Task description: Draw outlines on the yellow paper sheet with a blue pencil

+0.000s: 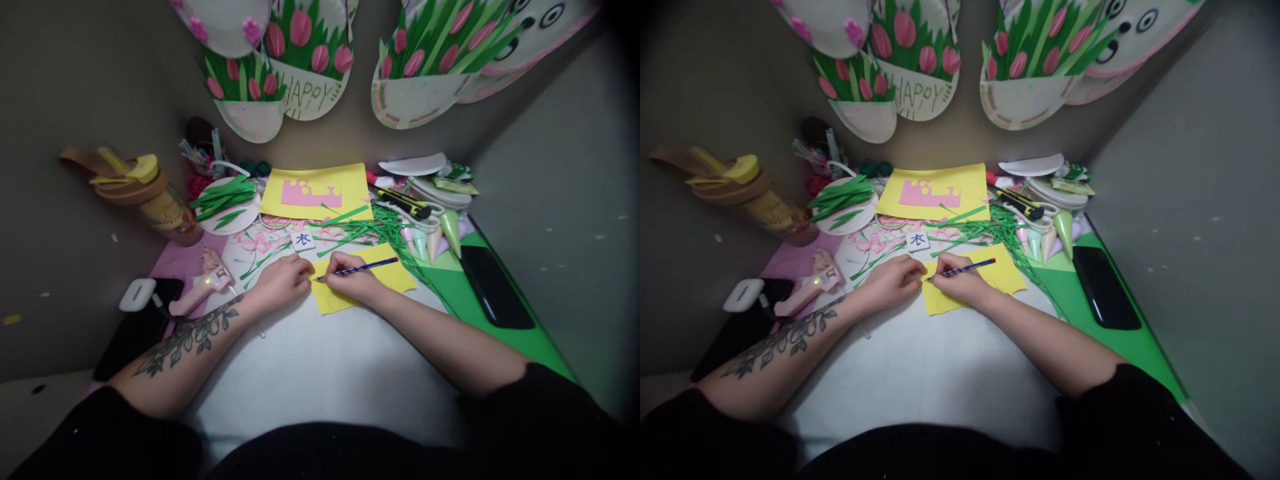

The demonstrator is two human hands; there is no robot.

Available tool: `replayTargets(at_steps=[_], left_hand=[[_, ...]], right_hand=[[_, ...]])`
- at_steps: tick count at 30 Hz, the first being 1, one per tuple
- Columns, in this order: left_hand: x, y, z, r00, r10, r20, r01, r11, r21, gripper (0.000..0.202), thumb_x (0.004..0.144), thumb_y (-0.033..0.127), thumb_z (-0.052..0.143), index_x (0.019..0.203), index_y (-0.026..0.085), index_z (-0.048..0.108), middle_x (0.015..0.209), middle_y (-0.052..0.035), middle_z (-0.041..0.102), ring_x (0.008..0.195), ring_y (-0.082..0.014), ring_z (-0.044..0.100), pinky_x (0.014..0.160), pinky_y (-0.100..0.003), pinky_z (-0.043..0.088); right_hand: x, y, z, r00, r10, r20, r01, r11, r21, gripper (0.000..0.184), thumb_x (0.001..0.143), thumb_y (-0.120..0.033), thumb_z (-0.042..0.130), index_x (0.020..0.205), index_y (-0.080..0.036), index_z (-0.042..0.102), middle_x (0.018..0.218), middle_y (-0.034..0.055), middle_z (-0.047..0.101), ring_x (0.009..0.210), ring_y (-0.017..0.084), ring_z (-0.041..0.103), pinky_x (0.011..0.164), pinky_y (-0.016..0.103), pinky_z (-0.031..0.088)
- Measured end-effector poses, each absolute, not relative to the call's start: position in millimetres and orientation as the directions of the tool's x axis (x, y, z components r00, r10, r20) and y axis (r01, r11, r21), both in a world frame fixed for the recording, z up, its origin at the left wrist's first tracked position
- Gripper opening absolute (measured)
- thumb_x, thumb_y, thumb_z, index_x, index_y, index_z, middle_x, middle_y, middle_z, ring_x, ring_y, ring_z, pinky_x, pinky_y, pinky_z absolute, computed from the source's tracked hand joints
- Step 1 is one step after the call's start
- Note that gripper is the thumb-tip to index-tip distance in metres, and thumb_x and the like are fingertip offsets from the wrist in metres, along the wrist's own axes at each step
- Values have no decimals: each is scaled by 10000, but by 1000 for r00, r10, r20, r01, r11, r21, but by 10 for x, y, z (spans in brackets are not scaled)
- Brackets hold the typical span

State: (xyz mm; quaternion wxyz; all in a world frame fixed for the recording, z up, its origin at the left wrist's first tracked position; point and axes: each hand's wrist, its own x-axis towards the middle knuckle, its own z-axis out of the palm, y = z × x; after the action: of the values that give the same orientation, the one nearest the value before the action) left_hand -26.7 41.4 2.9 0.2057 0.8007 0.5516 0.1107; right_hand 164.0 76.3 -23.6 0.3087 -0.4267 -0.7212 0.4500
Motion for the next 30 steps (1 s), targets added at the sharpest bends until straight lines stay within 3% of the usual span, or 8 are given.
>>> replayTargets(at_steps=[30], left_hand=[[-263, 411, 15, 369, 928, -42, 840, -314, 442, 285, 783, 250, 480, 1030, 231, 621, 1005, -35, 628, 959, -206, 578, 817, -304, 459]], right_hand=[[1646, 787, -241, -494, 868, 53, 334, 246, -910, 142, 649, -227, 593, 580, -183, 478, 545, -47, 470, 530, 86, 404, 491, 217, 305]])
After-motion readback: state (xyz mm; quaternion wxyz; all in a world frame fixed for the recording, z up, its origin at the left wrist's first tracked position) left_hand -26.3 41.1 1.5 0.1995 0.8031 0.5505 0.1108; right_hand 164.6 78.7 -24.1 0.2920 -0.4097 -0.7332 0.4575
